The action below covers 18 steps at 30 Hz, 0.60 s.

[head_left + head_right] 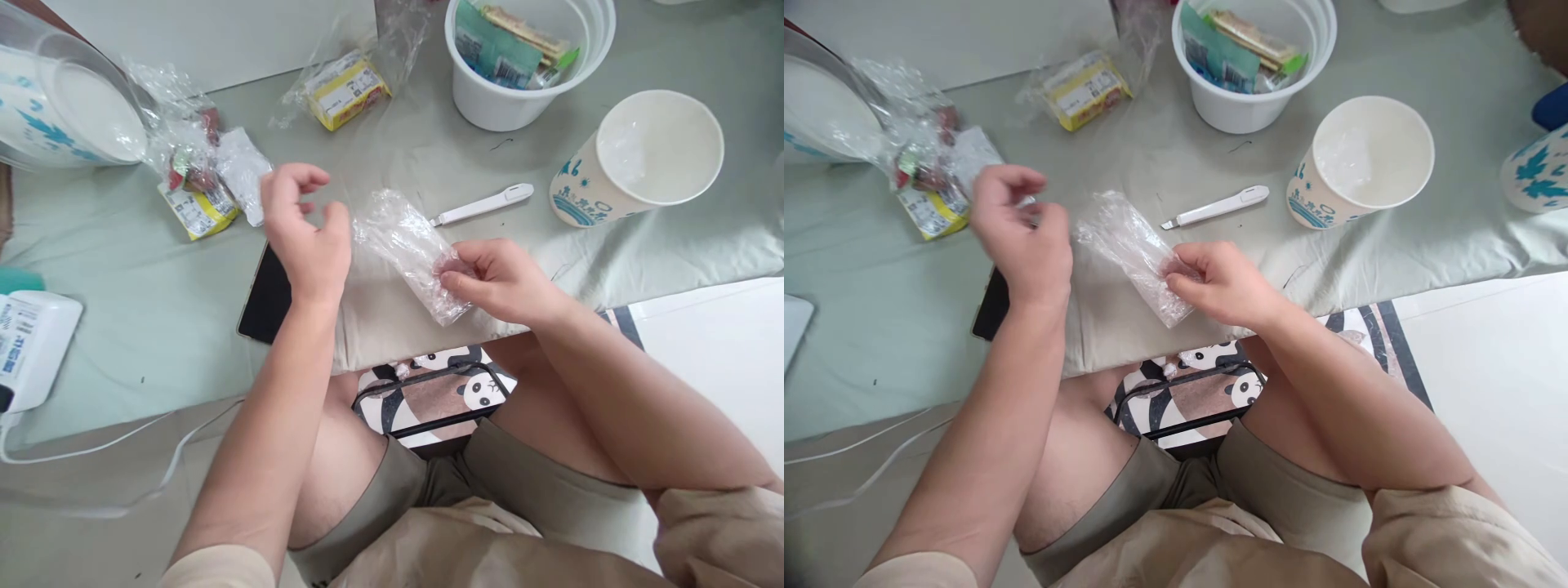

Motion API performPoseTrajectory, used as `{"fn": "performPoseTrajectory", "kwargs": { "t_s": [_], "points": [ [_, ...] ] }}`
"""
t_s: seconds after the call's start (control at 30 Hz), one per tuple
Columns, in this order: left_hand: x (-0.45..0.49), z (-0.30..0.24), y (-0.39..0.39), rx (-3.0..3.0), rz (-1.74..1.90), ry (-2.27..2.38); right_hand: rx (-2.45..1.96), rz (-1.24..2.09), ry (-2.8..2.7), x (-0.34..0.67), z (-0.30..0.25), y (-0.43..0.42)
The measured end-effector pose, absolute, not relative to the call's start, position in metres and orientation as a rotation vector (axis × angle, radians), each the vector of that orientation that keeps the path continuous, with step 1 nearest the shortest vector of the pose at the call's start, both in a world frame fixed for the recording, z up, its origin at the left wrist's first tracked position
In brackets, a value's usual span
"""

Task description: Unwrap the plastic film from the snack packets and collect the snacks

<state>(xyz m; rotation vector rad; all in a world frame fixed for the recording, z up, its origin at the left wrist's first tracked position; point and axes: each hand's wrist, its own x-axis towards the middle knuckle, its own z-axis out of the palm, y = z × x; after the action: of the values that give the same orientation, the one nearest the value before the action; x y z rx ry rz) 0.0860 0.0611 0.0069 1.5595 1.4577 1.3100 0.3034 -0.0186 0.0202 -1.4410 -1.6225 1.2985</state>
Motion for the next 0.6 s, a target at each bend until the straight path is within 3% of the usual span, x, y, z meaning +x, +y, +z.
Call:
{"fn": "performPoseTrajectory", "kwargs": {
  "t_s": [0.07,0.17,0.33,0.5,0.6],
  "points": [
    [0.089,0.013,0.05,1.807,1.579,1.503,-1.437,1.249,-1.581,0.304,0.02,-0.018],
    [0.098,0.021,0.033,2.104,1.207,1.07,-1.351,1.2,-1.528,0.303,0.018,-0.018],
    [0.11,0.013,0.03,1.706,0.658,0.897,-1.267,1.131,-1.482,0.299,0.012,-0.021],
    [0.111,0.005,0.037,1.412,0.747,0.966,-1.332,0.822,-1.425,0.297,0.004,-0.018],
    [0.112,0.006,0.036,1.245,0.818,0.92,-1.318,0.843,-1.427,0.292,0.001,-0.011]
  ]
}}
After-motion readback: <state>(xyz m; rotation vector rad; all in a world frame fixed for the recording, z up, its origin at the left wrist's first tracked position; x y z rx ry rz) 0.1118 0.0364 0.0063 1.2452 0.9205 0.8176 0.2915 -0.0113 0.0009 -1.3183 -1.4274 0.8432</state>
